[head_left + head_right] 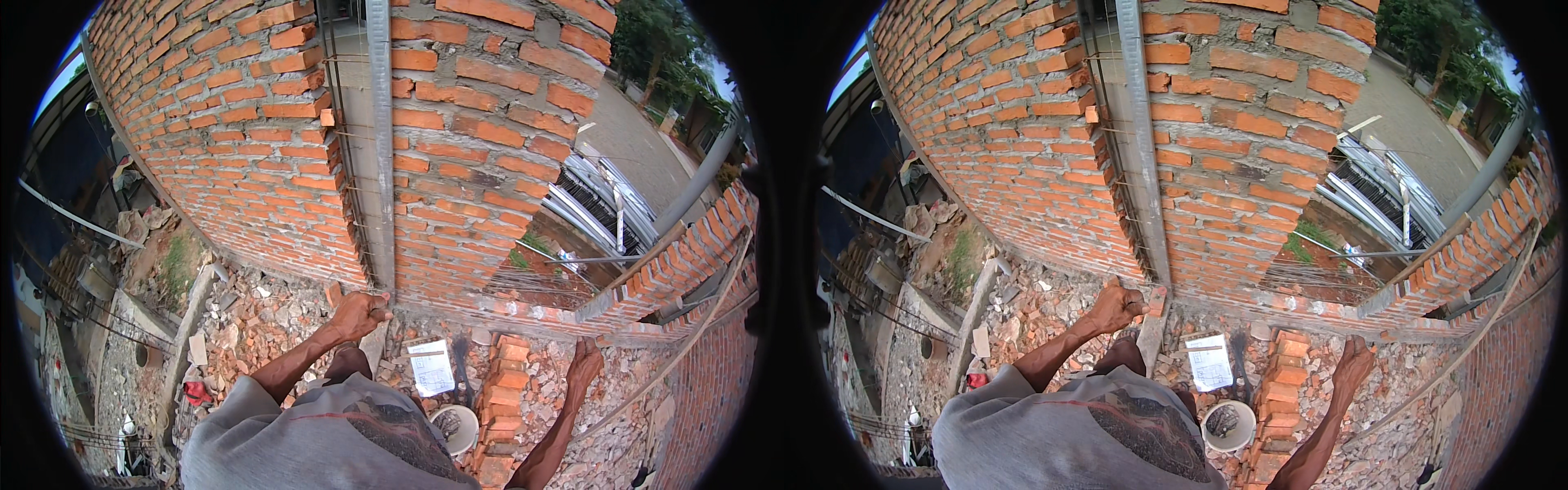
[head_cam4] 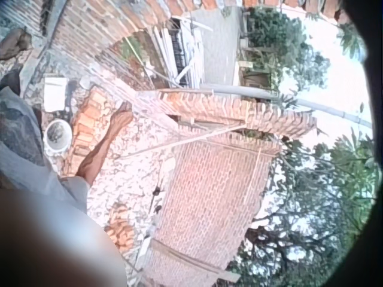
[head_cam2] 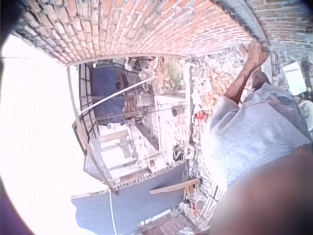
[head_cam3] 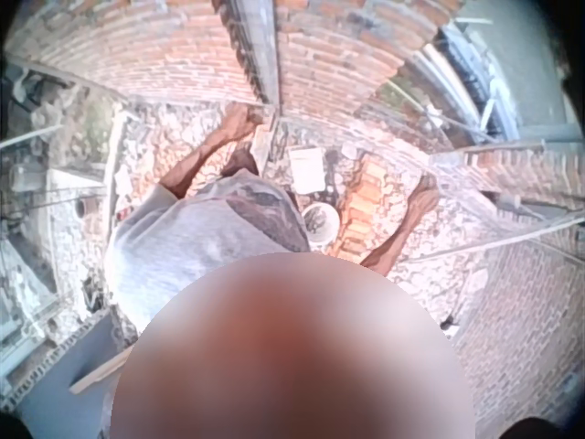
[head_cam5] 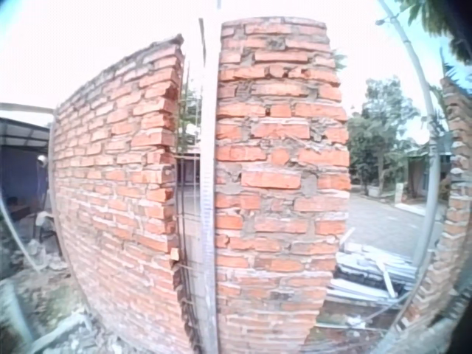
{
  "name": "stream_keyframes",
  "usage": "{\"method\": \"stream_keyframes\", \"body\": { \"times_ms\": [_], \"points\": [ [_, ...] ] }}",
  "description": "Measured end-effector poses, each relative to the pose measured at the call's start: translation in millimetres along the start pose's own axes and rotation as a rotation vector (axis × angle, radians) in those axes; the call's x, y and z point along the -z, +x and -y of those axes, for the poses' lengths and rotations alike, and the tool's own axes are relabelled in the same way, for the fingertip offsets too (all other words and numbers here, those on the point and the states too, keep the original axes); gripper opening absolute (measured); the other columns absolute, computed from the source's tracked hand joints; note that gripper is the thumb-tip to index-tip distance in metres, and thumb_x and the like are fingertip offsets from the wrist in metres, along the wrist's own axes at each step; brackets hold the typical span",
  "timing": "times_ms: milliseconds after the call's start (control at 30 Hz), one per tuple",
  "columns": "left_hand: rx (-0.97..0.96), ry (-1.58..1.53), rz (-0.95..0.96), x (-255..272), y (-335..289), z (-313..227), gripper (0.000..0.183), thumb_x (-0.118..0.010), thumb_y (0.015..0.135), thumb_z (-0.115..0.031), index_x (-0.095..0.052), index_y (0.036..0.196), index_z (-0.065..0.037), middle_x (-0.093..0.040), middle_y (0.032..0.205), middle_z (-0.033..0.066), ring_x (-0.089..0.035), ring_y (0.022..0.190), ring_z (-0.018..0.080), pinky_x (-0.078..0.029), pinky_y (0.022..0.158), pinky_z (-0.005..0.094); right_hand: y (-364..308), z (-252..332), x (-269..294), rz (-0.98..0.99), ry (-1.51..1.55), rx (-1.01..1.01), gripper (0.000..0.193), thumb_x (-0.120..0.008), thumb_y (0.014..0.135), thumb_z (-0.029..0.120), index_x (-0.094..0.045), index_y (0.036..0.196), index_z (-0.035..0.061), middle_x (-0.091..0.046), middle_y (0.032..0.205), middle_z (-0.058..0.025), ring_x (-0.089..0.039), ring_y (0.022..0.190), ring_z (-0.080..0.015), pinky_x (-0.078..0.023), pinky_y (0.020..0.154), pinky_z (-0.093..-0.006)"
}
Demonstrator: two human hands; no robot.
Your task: The person secures a vertical metal frame to a brick wall using wire ties. They wrap wire around the frame and wall, twist it tight, and use a wooden stick to adjust the frame's position.
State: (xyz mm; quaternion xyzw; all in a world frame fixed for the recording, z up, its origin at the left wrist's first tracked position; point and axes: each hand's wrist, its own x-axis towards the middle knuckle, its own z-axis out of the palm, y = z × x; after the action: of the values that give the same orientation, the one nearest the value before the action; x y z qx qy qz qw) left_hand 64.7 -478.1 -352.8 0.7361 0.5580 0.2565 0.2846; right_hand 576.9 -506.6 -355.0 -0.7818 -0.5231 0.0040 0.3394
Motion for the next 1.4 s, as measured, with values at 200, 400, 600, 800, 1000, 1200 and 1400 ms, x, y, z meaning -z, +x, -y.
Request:
{"method": "stream_keyframes", "body": {
  "times_ms": [200, 400, 600, 800, 1000, 1200, 1400],
  "points": [
    [-0.044, 0.096, -0.058, 10, 6, 0, 0.054, -0.065, 0.087, -0.046, -0.049, 0.06, -0.002, -0.044, 0.051, 0.0173, -0.048, 0.05, 0.0383, -0.038, 0.053, 0.0472, 22, -74, 13, -0.027, 0.119, -0.05, 0.034, -0.057, 0.092, 0.016, -0.042, 0.068, -0.0017, -0.032, 0.057, -0.0068, -0.028, 0.056, -0.0198, -0.028, 0.054, -0.0414],
    [-0.033, 0.172, 0.018, -11, 8, -18, 0.034, -0.067, 0.085, -0.034, -0.07, 0.089, -0.001, -0.059, 0.063, 0.0241, -0.062, 0.065, 0.0427, -0.047, 0.061, 0.0496, -1, -118, 3, 0.154, 0.028, -0.258, 0.034, -0.055, 0.092, 0.021, -0.044, 0.068, -0.0005, -0.038, 0.059, -0.0089, -0.037, 0.055, -0.0227, -0.033, 0.056, -0.041],
    [-0.239, -0.021, 0.009, -60, 10, -68, 0.033, -0.067, 0.089, -0.03, -0.062, 0.074, 0.0, -0.055, 0.058, 0.0205, -0.058, 0.059, 0.0413, -0.043, 0.057, 0.0487, -17, -23, 22, -0.05, -0.622, 0.133, 0.032, -0.051, 0.098, 0.024, -0.061, 0.115, -0.0015, -0.05, 0.126, -0.0256, -0.047, 0.119, -0.0424, -0.037, 0.1, -0.0515],
    [-0.346, -0.047, 0.221, -97, 23, -100, 0.032, -0.068, 0.088, -0.032, -0.067, 0.081, -0.001, -0.058, 0.064, 0.0199, -0.059, 0.063, 0.041, -0.044, 0.058, 0.0472, -76, 109, -17, 0.975, 0.577, 0.226, 0.042, -0.064, 0.094, 0.034, -0.063, 0.122, 0.002, -0.067, 0.107, -0.0163, -0.064, 0.099, -0.0255, -0.051, 0.085, -0.0383],
    [-0.138, -0.139, 0.326, -53, 34, -72, 0.033, -0.072, 0.085, -0.034, -0.068, 0.077, -0.002, -0.056, 0.058, 0.0146, -0.058, 0.055, 0.0248, -0.045, 0.056, 0.0423, -84, 104, -35, 0.961, 0.874, -0.073, 0.023, -0.065, 0.095, 0.021, -0.072, 0.103, 0.0001, -0.07, 0.089, -0.0064, -0.061, 0.08, -0.0138, -0.05, 0.069, -0.0302],
    [-0.097, -0.342, 0.197, -52, 16, -58, 0.039, -0.074, 0.086, -0.034, -0.062, 0.068, -0.001, -0.051, 0.054, 0.001, -0.039, 0.051, 0.0105, -0.036, 0.052, 0.0314, -72, 76, -20, 0.778, 0.681, -0.007, 0.027, -0.064, 0.095, 0.022, -0.071, 0.103, -0.003, -0.07, 0.092, -0.006, -0.061, 0.085, -0.0134, -0.049, 0.078, -0.0292],
    [-0.129, -0.127, 0.059, -53, 5, -24, 0.035, -0.071, 0.088, -0.032, -0.065, 0.076, 0.0, -0.053, 0.057, 0.0036, -0.045, 0.055, 0.0124, -0.039, 0.052, 0.0318, -42, 39, 20, 0.773, 0.588, -0.03, 0.027, -0.066, 0.093, 0.024, -0.072, 0.101, -0.0008, -0.07, 0.091, -0.0051, -0.06, 0.084, -0.0124, -0.047, 0.079, -0.0295]
  ]
}}
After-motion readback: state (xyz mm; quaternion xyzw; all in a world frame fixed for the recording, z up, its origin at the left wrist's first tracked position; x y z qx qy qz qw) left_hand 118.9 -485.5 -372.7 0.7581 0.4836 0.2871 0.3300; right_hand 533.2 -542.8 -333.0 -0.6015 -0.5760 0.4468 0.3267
